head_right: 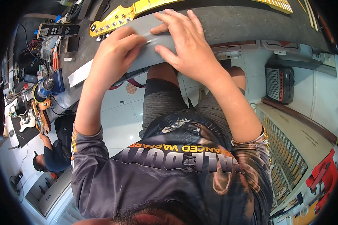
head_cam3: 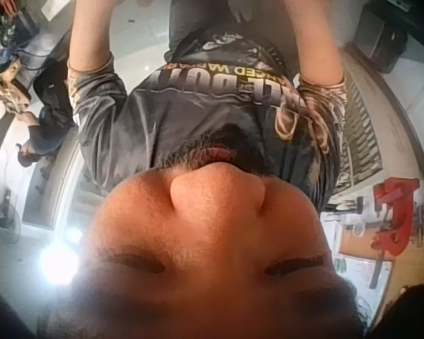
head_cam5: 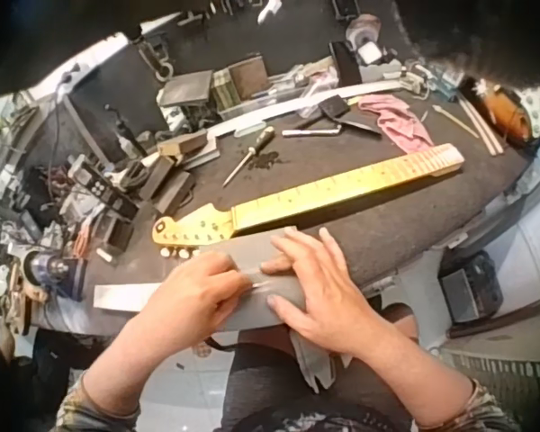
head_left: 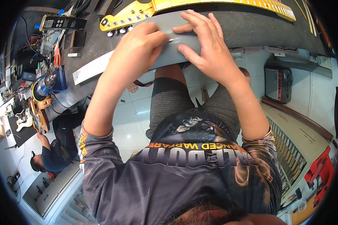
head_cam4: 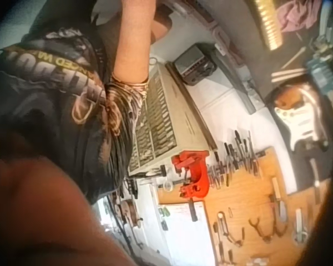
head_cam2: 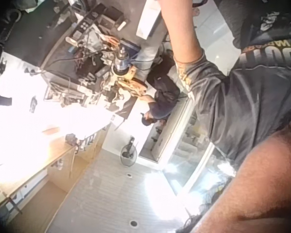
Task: The person sands a guitar nut against sandpaper, tests its fit on a guitar neck, retrieves another sheet of sandpaper from a storage cabinet to sand the nut further, and places the sandpaper back into the cabinet drawer.
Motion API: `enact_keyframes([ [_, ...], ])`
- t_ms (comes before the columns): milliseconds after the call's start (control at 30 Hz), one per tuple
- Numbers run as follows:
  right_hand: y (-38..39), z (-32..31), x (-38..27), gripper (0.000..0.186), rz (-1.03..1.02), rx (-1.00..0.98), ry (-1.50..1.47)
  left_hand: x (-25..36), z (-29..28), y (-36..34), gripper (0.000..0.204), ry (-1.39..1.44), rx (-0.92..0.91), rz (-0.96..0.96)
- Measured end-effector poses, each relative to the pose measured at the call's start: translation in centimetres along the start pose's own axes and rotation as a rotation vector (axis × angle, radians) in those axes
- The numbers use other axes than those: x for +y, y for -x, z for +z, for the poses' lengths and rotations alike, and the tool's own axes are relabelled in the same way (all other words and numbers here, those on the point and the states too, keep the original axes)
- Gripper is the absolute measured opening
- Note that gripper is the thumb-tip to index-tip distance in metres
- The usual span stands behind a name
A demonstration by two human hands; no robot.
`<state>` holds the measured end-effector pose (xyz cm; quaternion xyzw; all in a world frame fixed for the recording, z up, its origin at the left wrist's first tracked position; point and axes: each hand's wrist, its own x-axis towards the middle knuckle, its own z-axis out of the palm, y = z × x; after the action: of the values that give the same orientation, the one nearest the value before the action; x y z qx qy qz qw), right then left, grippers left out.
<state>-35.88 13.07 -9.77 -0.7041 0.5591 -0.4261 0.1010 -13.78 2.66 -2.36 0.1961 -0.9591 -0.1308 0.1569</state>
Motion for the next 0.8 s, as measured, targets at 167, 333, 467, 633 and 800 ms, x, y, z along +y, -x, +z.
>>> enact_keyframes([
  [167,0.0,0.0,0.0,0.078,-0.009,0.007,-0.013,0.0,0.5,-0.3,0.017,0.033,0.015,-0.026],
  [333,0.1,0.1,0.0,0.077,-0.007,0.002,0.021,0.1,0.9,-0.4,0.016,0.002,0.009,0.016],
  [467,0.1,0.0,0.1,0.077,-0.02,0.011,0.013,0.1,-0.5,0.7,0.016,0.018,-0.072,-0.188],
  [633,0.1,0.1,0.1,0.077,-0.021,0.006,0.026,-0.2,1.9,-0.6,0.015,0.06,0.036,0.027],
  [800,0.1,0.0,0.0,0.077,-0.009,0.004,0.011,0.2,-0.1,0.8,0.015,0.039,-0.004,-0.075],
])
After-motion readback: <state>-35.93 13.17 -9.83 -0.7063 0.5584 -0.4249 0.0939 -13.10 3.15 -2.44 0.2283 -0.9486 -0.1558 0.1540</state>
